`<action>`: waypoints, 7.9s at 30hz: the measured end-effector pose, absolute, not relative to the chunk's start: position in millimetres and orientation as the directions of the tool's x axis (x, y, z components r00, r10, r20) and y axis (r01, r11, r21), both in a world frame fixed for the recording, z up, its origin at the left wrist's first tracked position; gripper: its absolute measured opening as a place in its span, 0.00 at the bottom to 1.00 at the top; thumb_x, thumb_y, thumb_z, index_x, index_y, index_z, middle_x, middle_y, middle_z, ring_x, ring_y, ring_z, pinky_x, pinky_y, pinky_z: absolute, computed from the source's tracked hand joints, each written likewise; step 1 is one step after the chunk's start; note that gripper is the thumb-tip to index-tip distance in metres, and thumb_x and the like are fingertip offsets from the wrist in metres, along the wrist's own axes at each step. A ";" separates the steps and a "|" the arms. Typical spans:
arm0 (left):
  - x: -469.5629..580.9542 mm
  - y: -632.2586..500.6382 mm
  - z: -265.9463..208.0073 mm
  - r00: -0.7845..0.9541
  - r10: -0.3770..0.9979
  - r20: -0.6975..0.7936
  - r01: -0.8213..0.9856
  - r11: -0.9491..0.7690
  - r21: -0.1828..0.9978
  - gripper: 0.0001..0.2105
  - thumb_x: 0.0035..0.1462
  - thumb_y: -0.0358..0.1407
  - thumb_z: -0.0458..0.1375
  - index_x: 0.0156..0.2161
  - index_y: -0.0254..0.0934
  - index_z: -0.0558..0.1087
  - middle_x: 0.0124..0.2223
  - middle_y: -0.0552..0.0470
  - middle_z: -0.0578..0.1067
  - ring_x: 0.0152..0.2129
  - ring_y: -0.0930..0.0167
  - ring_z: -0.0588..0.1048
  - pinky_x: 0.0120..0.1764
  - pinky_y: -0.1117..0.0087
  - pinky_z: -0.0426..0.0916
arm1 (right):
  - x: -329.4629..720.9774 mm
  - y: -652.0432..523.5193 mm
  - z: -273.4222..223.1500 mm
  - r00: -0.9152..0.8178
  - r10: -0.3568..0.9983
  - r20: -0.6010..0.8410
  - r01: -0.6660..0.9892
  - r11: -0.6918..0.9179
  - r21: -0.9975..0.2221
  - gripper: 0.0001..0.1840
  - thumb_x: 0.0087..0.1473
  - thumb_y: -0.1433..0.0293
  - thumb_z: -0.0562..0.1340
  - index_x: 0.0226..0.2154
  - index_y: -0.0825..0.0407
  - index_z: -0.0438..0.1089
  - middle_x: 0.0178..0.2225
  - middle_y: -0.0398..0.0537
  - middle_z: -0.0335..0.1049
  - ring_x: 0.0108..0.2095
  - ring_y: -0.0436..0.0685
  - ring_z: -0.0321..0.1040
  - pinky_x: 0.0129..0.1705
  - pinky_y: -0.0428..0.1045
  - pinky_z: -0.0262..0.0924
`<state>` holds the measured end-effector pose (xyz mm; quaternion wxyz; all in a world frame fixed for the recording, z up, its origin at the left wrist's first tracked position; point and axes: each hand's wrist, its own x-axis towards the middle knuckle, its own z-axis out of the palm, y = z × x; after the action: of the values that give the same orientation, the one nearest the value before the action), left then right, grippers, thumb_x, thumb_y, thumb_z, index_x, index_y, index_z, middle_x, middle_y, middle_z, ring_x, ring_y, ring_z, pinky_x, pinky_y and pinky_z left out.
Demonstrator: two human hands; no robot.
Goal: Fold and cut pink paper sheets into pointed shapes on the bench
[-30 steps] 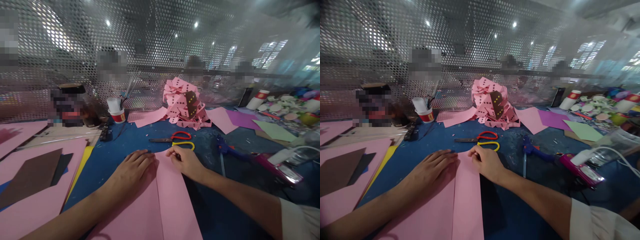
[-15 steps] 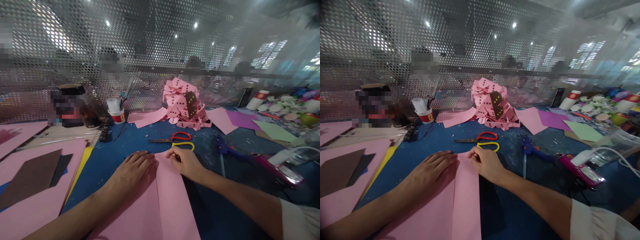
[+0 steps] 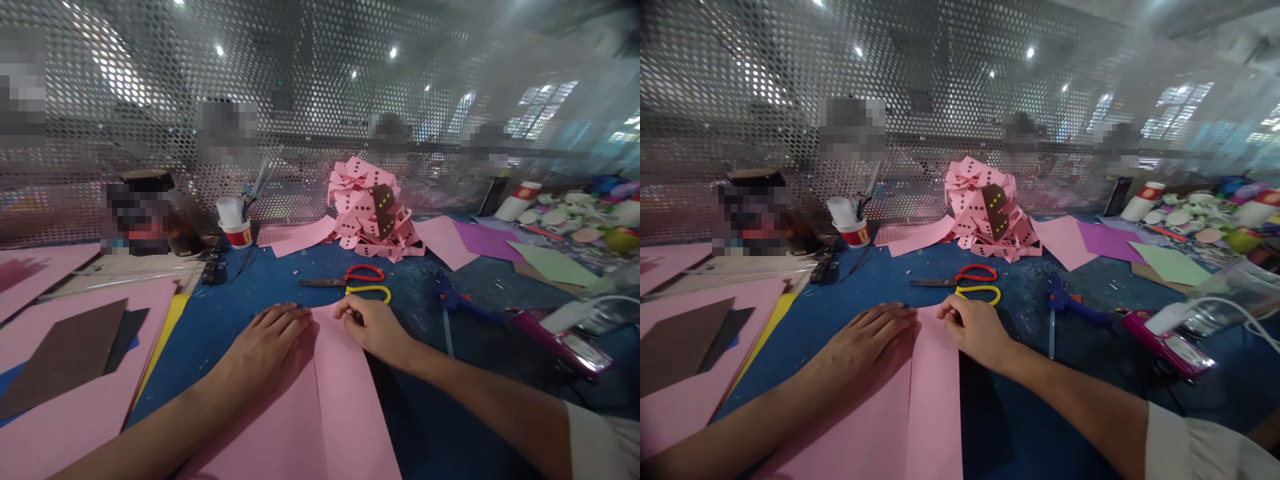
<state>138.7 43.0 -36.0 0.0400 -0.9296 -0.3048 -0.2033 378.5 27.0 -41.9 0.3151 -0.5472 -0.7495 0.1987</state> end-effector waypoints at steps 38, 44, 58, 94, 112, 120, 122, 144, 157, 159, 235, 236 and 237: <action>138.9 42.0 -35.4 0.735 0.543 0.406 0.569 -0.820 0.068 0.12 0.68 0.33 0.50 0.53 0.37 0.72 0.53 0.44 0.77 0.51 0.62 0.74 0.55 0.53 0.69 | 378.5 25.7 -39.6 -0.223 0.946 0.236 0.716 0.323 -0.619 0.10 0.54 0.78 0.57 0.34 0.50 0.72 0.24 0.39 0.69 0.23 0.48 0.61 0.27 0.44 0.48; 139.3 43.6 -37.2 0.732 0.544 0.411 0.570 -0.819 0.068 0.12 0.67 0.32 0.51 0.52 0.38 0.72 0.52 0.44 0.77 0.51 0.61 0.75 0.54 0.53 0.69 | 378.2 25.4 -38.5 -0.226 0.948 0.223 0.731 0.317 -0.604 0.10 0.54 0.77 0.57 0.34 0.50 0.72 0.25 0.39 0.70 0.23 0.48 0.62 0.28 0.45 0.48; 135.8 44.7 -41.4 0.746 0.535 0.396 0.558 -0.827 0.066 0.14 0.67 0.31 0.51 0.55 0.36 0.70 0.54 0.43 0.75 0.52 0.61 0.73 0.56 0.53 0.67 | 378.5 25.4 -40.0 -0.239 0.943 0.233 0.743 0.332 -0.581 0.10 0.54 0.78 0.57 0.35 0.50 0.72 0.26 0.39 0.70 0.23 0.48 0.62 0.28 0.45 0.48; 132.4 55.3 -27.7 0.397 0.918 -0.017 0.238 -0.085 0.968 0.12 0.55 0.38 0.63 0.44 0.38 0.72 0.38 0.53 0.77 0.33 0.72 0.73 0.34 0.73 0.66 | 347.6 46.8 13.3 -0.437 0.860 0.263 0.793 0.507 -0.339 0.09 0.61 0.65 0.62 0.41 0.51 0.76 0.44 0.49 0.77 0.49 0.61 0.68 0.55 0.58 0.57; 134.8 56.6 -24.7 0.437 0.899 -0.036 0.245 -0.080 0.966 0.10 0.59 0.42 0.59 0.35 0.36 0.73 0.29 0.56 0.71 0.25 0.74 0.67 0.27 0.75 0.60 | 340.8 62.6 -3.2 -0.425 0.895 0.136 0.477 0.349 -0.807 0.05 0.56 0.69 0.63 0.31 0.52 0.73 0.33 0.44 0.76 0.36 0.52 0.71 0.39 0.47 0.62; 133.2 56.2 -26.2 0.443 0.896 -0.012 0.275 -0.123 0.953 0.07 0.60 0.37 0.57 0.34 0.36 0.73 0.29 0.56 0.72 0.26 0.74 0.68 0.29 0.75 0.60 | 337.5 61.1 -5.4 -0.441 0.883 0.161 0.475 0.382 -0.793 0.03 0.54 0.71 0.62 0.30 0.52 0.71 0.32 0.43 0.75 0.34 0.51 0.69 0.38 0.48 0.61; 132.8 56.2 -26.4 0.446 0.895 -0.002 0.300 -0.148 0.943 0.07 0.60 0.36 0.56 0.34 0.37 0.73 0.29 0.56 0.72 0.26 0.74 0.67 0.29 0.74 0.60 | 336.1 59.2 -5.8 -0.435 0.886 0.162 0.484 0.381 -0.787 0.02 0.53 0.73 0.61 0.30 0.51 0.70 0.32 0.42 0.74 0.35 0.51 0.69 0.38 0.48 0.60; 137.0 43.1 -19.0 0.423 0.890 0.171 0.530 -0.396 0.750 0.06 0.55 0.32 0.54 0.30 0.39 0.74 0.28 0.58 0.75 0.26 0.73 0.71 0.30 0.75 0.60 | 331.7 54.9 -11.0 -0.450 0.889 0.080 0.326 0.247 -0.913 0.03 0.50 0.74 0.61 0.27 0.52 0.66 0.26 0.37 0.63 0.28 0.48 0.59 0.31 0.44 0.52; 134.1 43.6 -22.6 0.480 0.848 0.225 0.549 -0.490 0.677 0.06 0.56 0.30 0.54 0.31 0.39 0.72 0.29 0.57 0.75 0.27 0.72 0.72 0.33 0.73 0.61 | 330.8 55.4 -11.6 -0.443 0.897 -0.006 0.280 0.131 -0.951 0.01 0.48 0.74 0.62 0.27 0.52 0.69 0.26 0.38 0.66 0.30 0.49 0.62 0.34 0.45 0.55; 133.7 42.6 -22.5 0.489 0.838 0.242 0.559 -0.514 0.651 0.06 0.57 0.30 0.54 0.31 0.39 0.72 0.30 0.57 0.76 0.28 0.72 0.72 0.33 0.73 0.61 | 330.9 55.1 -11.8 -0.444 0.896 -0.020 0.272 0.114 -0.956 0.01 0.48 0.74 0.62 0.28 0.52 0.70 0.27 0.39 0.67 0.30 0.49 0.62 0.35 0.45 0.56; 99.5 30.3 -30.0 0.811 0.535 0.239 0.536 -0.842 0.065 0.20 0.67 0.35 0.52 0.62 0.48 0.66 0.65 0.56 0.67 0.64 0.63 0.62 0.67 0.52 0.54 | 376.1 21.9 -31.0 -0.238 0.955 0.175 0.539 0.280 -0.794 0.10 0.61 0.68 0.59 0.44 0.48 0.73 0.23 0.38 0.62 0.24 0.49 0.60 0.28 0.45 0.53; 99.1 30.1 -29.5 0.816 0.526 0.238 0.528 -0.847 0.060 0.20 0.67 0.34 0.52 0.62 0.49 0.66 0.66 0.57 0.67 0.64 0.64 0.62 0.66 0.53 0.54 | 376.0 23.5 -32.2 -0.223 0.958 0.182 0.528 0.276 -0.803 0.10 0.62 0.68 0.58 0.42 0.49 0.74 0.24 0.39 0.65 0.25 0.49 0.62 0.29 0.45 0.54; 99.0 29.7 -29.4 0.818 0.525 0.237 0.528 -0.848 0.055 0.20 0.67 0.34 0.52 0.62 0.49 0.65 0.66 0.57 0.67 0.64 0.64 0.62 0.66 0.53 0.54 | 375.9 25.4 -33.7 -0.207 0.960 0.189 0.519 0.271 -0.810 0.10 0.62 0.69 0.57 0.41 0.50 0.74 0.26 0.40 0.67 0.27 0.49 0.63 0.30 0.45 0.55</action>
<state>99.0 29.7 -29.4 0.0067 -0.9533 -0.2760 -0.1221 375.9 25.4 -33.7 0.3571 -0.5188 -0.7128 0.3085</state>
